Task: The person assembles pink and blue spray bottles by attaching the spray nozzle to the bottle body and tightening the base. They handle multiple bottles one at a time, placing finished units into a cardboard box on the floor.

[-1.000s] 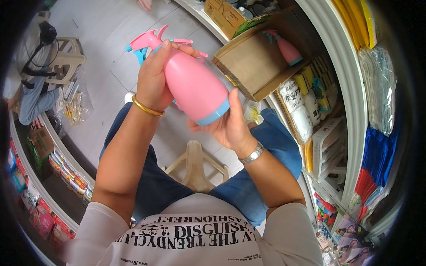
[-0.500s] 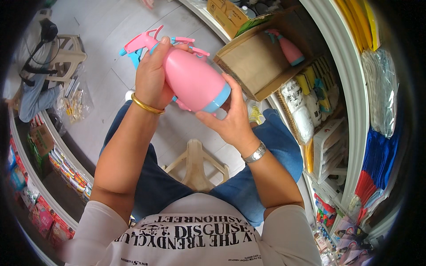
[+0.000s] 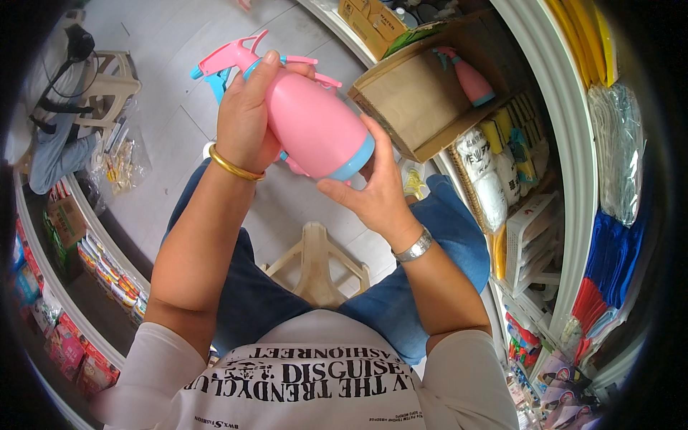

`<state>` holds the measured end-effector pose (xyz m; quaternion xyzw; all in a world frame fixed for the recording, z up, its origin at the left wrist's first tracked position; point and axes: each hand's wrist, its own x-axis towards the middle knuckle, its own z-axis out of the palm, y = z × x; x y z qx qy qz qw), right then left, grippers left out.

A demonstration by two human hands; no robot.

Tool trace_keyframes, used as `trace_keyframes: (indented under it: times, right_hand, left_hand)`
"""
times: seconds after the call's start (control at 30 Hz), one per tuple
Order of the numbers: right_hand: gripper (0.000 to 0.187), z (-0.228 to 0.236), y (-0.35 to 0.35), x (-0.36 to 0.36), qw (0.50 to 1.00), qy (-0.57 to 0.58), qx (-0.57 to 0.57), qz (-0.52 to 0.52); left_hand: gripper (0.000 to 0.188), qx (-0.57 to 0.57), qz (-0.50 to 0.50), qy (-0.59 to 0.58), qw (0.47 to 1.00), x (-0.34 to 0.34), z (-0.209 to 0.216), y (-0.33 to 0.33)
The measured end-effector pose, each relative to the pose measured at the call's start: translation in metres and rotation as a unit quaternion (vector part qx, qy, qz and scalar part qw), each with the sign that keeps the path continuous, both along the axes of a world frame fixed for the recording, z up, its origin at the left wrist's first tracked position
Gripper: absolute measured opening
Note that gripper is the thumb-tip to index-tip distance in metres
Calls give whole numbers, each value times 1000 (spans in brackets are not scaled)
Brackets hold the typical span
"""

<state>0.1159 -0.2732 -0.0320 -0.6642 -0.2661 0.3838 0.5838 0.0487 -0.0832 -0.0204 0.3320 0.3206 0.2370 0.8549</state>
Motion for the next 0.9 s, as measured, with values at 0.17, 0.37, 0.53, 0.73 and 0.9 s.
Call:
trace_keyframes:
  times: [0.17, 0.37, 0.53, 0.73, 0.9]
  right_hand:
    - [107, -2, -2, 0, 1000, -4, 0, 5]
    - [94, 2, -2, 1, 995, 92, 26, 10]
    - [73, -7, -8, 4, 893, 424, 137, 62]
    - [69, -6, 0, 4, 958, 276, 84, 10]
    - [55, 4, 1, 20, 988, 85, 46, -122]
  left_hand:
    - [42, 44, -23, 29, 998, -1, 0, 0]
    - [42, 55, -33, 6, 998, -2, 4, 1]
    - [44, 44, -91, -48, 994, -5, 1, 5]
    - [37, 55, -104, -39, 992, -5, 1, 6]
    - [47, 313, -240, 49, 918, -9, 4, -2]
